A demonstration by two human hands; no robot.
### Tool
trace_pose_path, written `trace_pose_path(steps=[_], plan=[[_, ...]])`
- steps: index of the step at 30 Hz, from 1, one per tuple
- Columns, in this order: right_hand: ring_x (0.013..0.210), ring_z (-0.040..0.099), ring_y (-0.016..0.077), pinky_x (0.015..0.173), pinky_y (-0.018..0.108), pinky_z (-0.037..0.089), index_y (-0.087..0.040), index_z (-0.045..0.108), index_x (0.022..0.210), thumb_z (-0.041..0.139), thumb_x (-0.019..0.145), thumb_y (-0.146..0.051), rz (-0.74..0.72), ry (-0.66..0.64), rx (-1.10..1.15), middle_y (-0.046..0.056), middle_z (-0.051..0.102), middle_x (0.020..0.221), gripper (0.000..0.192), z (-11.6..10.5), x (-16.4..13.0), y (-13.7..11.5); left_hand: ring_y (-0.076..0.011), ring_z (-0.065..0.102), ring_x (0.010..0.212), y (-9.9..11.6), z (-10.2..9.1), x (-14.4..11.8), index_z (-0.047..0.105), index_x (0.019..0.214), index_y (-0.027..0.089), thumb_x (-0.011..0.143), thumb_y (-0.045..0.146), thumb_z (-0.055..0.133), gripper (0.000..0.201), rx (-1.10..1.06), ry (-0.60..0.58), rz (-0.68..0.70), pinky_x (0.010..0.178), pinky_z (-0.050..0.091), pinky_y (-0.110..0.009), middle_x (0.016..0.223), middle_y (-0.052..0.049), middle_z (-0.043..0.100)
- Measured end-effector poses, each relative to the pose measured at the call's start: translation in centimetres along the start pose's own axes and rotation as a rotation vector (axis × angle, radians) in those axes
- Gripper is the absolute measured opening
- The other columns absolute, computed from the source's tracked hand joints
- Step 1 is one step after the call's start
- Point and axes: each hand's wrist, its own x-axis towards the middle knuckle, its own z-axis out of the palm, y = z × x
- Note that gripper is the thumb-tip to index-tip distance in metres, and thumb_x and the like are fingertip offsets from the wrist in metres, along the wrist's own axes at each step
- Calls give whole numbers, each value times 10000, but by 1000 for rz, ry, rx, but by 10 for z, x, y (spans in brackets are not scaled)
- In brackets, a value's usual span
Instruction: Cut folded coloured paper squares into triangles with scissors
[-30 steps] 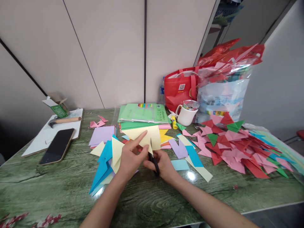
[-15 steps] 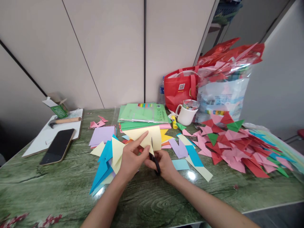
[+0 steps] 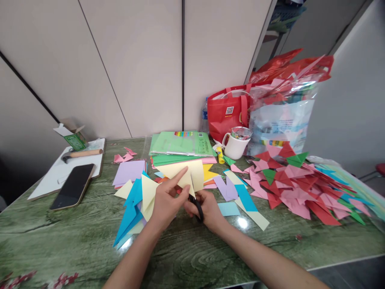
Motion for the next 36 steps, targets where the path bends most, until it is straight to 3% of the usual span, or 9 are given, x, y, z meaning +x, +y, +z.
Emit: trace_pose_path(steps=[7, 12, 18, 23, 30, 36], plan=[[423, 451, 110, 423, 232, 379, -164, 566, 707, 755, 542, -383, -15, 9, 3, -46, 533, 483, 333, 1, 2, -2, -87, 467, 472, 5, 2, -1, 604, 1174, 162, 691, 215, 613, 486, -36, 0, 7, 445, 399, -174, 539, 34, 570], [557, 549, 163, 520, 252, 442, -151, 575, 743, 760, 537, -393, -61, 42, -44, -7, 615, 581, 367, -2, 4, -6, -89, 455, 473, 6, 4, -1, 643, 1117, 151, 672, 197, 614, 448, -13, -3, 27, 482, 438, -189, 481, 56, 504], [503, 536, 151, 492, 242, 418, -153, 560, 713, 757, 561, -365, -41, -36, -42, -28, 587, 518, 327, -4, 4, -4, -91, 462, 481, 5, 5, -2, 625, 1143, 164, 687, 199, 601, 458, 5, -27, 15, 497, 446, -192, 496, 52, 532], [533, 568, 152, 506, 236, 420, -185, 480, 981, 777, 553, -256, -84, -31, 103, -21, 649, 644, 526, -6, 5, -3, -87, 446, 494, 4, 3, -1, 615, 1156, 167, 696, 191, 598, 461, 17, -26, 45, 489, 427, -175, 513, 47, 541], [496, 531, 122, 509, 225, 407, -191, 448, 978, 766, 567, -235, -81, 2, 126, -30, 632, 630, 522, -5, 6, -1, -87, 465, 527, 3, 3, -1, 617, 1154, 184, 701, 190, 595, 454, 16, -28, 75, 513, 446, -180, 624, 20, 607], [460, 431, 86, 473, 208, 368, -180, 503, 850, 761, 567, -287, -103, -7, 110, -38, 592, 596, 397, -1, 4, -6, -88, 485, 550, 2, 5, -2, 606, 1164, 165, 696, 196, 601, 469, -16, -24, 71, 553, 454, -190, 673, 12, 626]])
